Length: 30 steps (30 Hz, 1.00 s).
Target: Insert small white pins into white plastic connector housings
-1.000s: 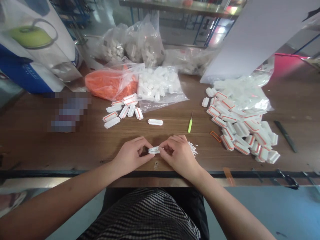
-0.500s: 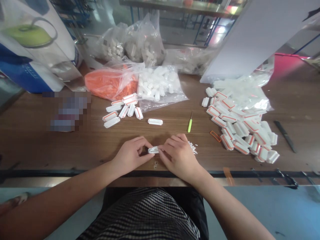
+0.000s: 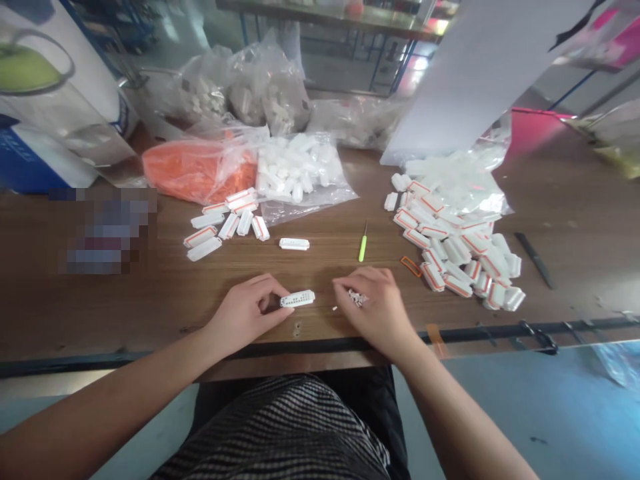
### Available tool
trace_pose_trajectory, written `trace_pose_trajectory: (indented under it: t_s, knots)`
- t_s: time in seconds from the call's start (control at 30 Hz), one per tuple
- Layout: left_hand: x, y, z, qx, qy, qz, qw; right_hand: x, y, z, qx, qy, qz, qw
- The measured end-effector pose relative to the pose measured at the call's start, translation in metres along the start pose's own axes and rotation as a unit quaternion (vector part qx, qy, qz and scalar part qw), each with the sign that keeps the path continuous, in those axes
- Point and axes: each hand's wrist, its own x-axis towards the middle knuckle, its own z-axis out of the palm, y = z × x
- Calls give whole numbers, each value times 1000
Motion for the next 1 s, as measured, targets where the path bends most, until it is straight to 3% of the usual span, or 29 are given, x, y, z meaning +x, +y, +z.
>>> trace_pose_trajectory:
  t_s: [0.13, 0.23, 0.5, 0.77, 1.0]
  knots:
    - [0, -2, 0, 2, 3, 6, 1000, -11, 46, -22, -102, -37, 175, 979]
    - [0, -2, 1, 0, 8, 13, 1000, -17, 56, -25, -111, -43, 235, 965]
    - [-1, -2, 1, -8, 10, 16, 1000, -19, 47, -18, -132, -23, 157, 979]
    - [-1, -3, 1, -10, 12, 16, 1000, -23, 52, -15, -100, -1, 187, 977]
    - [-1, -3, 1, -12, 12, 15, 1000, -25, 49, -10, -162, 21, 199, 966]
